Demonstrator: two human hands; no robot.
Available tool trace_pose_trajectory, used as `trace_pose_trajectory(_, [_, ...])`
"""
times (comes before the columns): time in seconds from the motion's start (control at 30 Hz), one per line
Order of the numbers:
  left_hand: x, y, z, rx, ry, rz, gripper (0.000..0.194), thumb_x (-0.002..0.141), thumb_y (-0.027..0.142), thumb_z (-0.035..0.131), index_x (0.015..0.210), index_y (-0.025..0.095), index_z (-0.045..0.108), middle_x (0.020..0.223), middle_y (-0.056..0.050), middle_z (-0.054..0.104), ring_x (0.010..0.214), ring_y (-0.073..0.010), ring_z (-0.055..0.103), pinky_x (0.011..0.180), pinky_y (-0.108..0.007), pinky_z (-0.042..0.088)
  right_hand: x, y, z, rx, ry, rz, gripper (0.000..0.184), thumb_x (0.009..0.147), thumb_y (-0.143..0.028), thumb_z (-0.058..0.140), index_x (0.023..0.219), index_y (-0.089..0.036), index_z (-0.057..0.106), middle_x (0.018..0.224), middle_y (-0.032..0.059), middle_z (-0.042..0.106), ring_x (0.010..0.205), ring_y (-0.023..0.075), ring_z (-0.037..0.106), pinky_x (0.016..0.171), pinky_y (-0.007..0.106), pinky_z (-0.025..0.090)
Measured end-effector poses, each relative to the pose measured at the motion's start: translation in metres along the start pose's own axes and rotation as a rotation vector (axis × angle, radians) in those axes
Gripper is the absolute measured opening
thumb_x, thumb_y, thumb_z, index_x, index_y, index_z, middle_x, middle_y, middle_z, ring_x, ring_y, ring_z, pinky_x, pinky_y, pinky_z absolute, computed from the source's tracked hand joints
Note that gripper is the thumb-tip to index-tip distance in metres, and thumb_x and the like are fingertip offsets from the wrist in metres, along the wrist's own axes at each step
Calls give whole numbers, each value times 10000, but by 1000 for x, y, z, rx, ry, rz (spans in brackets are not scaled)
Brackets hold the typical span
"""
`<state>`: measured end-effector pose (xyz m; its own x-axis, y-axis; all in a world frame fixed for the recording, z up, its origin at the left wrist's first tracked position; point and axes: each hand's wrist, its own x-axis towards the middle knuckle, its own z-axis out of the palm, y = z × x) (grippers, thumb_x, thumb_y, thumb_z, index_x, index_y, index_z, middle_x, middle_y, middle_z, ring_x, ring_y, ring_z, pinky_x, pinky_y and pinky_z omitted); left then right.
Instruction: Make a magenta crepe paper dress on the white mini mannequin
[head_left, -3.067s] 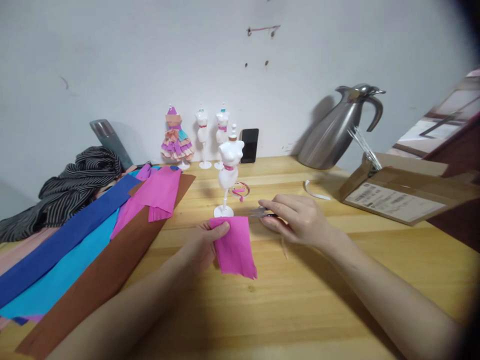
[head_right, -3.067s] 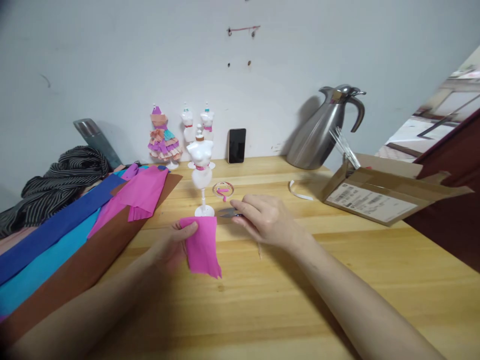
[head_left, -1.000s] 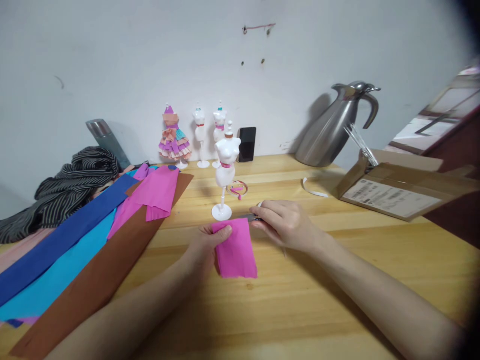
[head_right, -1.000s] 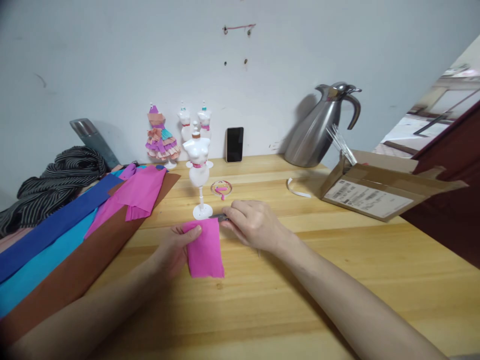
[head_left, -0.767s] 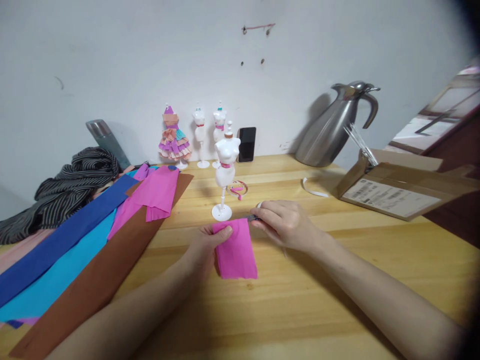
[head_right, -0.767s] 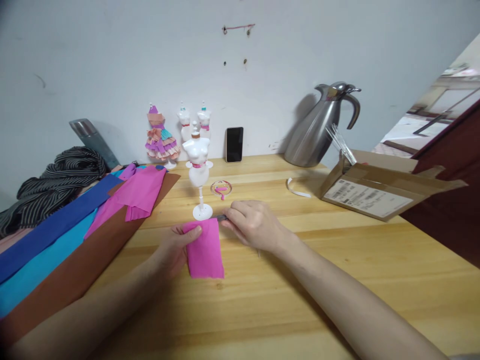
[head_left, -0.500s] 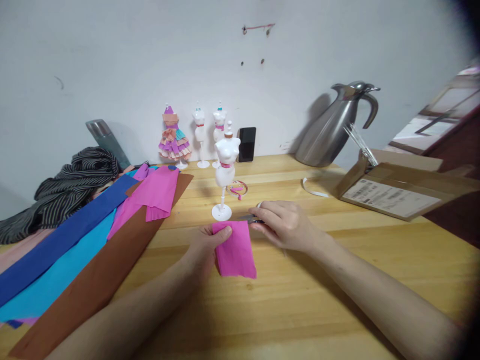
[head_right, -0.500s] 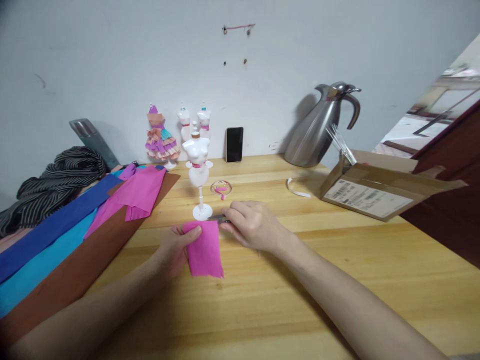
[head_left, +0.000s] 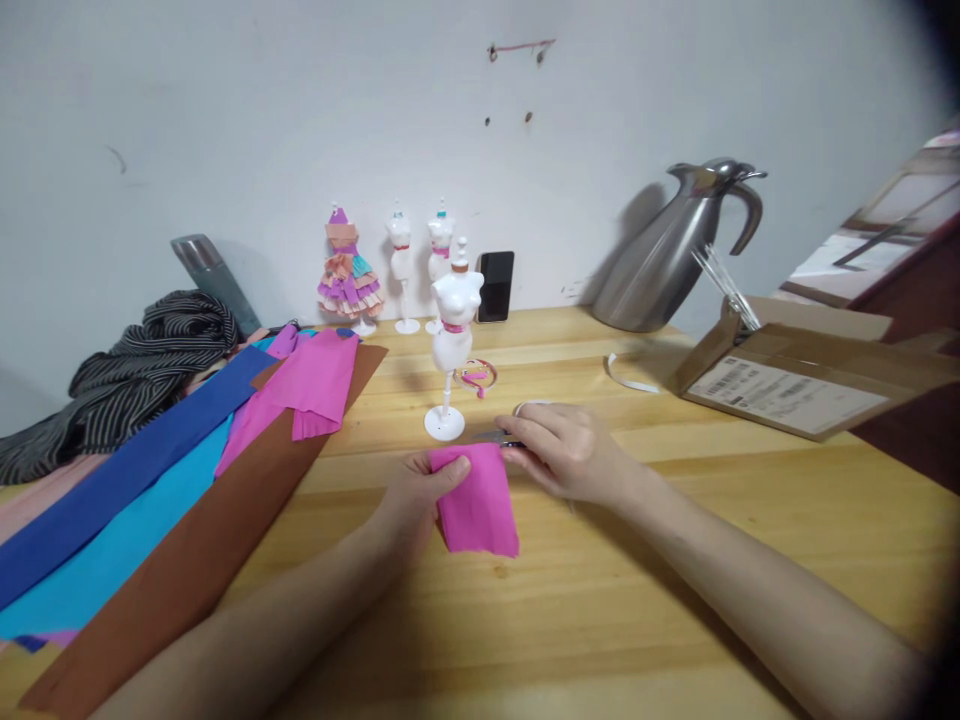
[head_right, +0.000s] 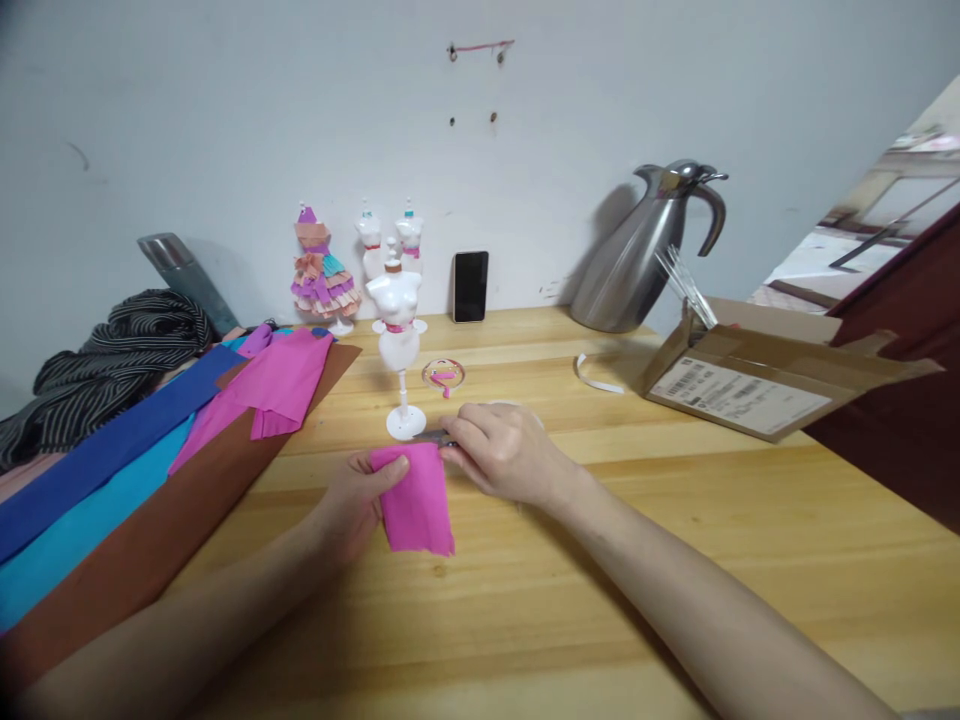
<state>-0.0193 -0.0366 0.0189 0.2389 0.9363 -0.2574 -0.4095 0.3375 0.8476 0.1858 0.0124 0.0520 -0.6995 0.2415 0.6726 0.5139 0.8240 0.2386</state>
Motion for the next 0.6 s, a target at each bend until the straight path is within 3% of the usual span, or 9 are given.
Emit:
trace_pose_trajectory(0.37, [0,0,2,-12,36,30,349,592,385,848,828,136,784,760,-72,737,671,-160,620,649,-265,474,-1,-3,-5,64,-93,85,252,966,-277,434,1091,-126,592,801,72,639,636,150,572,558,258,441])
trace_pose_trajectory(0.6, [1,2,-1,-3,75,1,361,534,423,874,693,127,743,638,-31,680,535,-100,531,563,-239,433,-1,-1,-8,80,-145,69,302,873,-137,407,1125,-109,570,781,67,619,618,165,542,554,282,443])
